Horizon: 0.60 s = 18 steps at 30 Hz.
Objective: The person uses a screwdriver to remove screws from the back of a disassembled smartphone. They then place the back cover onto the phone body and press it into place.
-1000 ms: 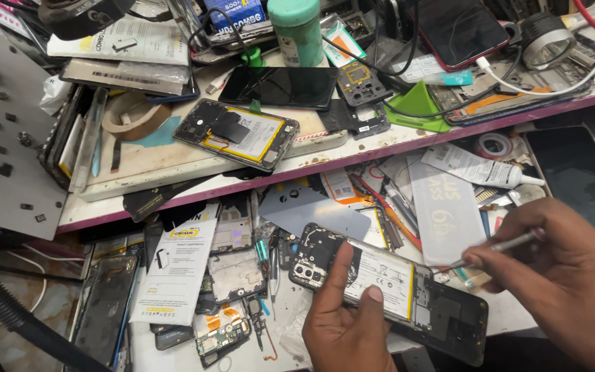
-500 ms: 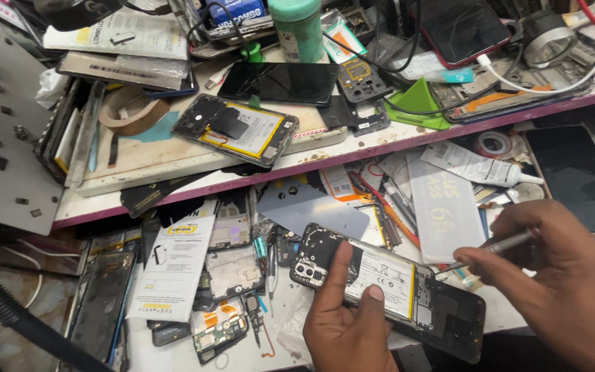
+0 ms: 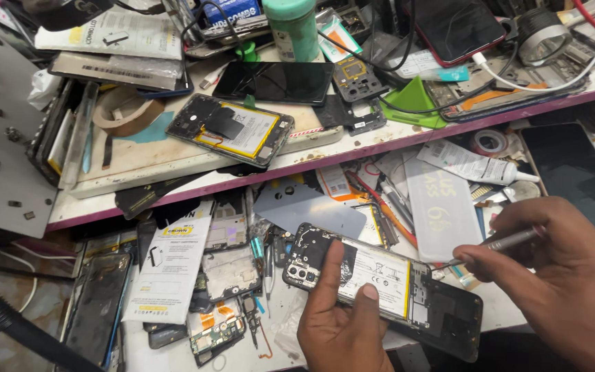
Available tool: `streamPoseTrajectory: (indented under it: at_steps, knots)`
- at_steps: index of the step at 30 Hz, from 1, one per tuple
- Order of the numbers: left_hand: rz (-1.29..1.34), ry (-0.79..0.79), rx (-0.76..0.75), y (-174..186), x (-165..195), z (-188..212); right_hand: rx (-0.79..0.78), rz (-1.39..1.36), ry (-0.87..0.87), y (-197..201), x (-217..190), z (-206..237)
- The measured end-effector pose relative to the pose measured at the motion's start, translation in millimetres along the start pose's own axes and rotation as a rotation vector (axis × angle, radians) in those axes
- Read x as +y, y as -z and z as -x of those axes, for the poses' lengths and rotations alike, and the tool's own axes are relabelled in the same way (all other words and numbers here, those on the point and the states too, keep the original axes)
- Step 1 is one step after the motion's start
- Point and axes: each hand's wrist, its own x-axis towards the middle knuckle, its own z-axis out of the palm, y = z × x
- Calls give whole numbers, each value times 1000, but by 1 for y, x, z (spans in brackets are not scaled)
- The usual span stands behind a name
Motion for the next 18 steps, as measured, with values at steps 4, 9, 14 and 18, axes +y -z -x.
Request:
streamPoseTrajectory:
  at_steps: [4, 9, 14, 18]
  knots:
    - [-193, 137, 261, 10, -3, -8, 43, -189, 244, -14, 9, -7]
    - [-198, 149, 420, 48, 18, -36, -291, -115, 11, -49, 10, -14]
    - [-179, 279, 569, 81, 43, -63, -528, 254, -146, -99, -13, -11]
    - [-139, 265, 510, 99, 61, -78, -563, 311, -214, -134, -34, -7]
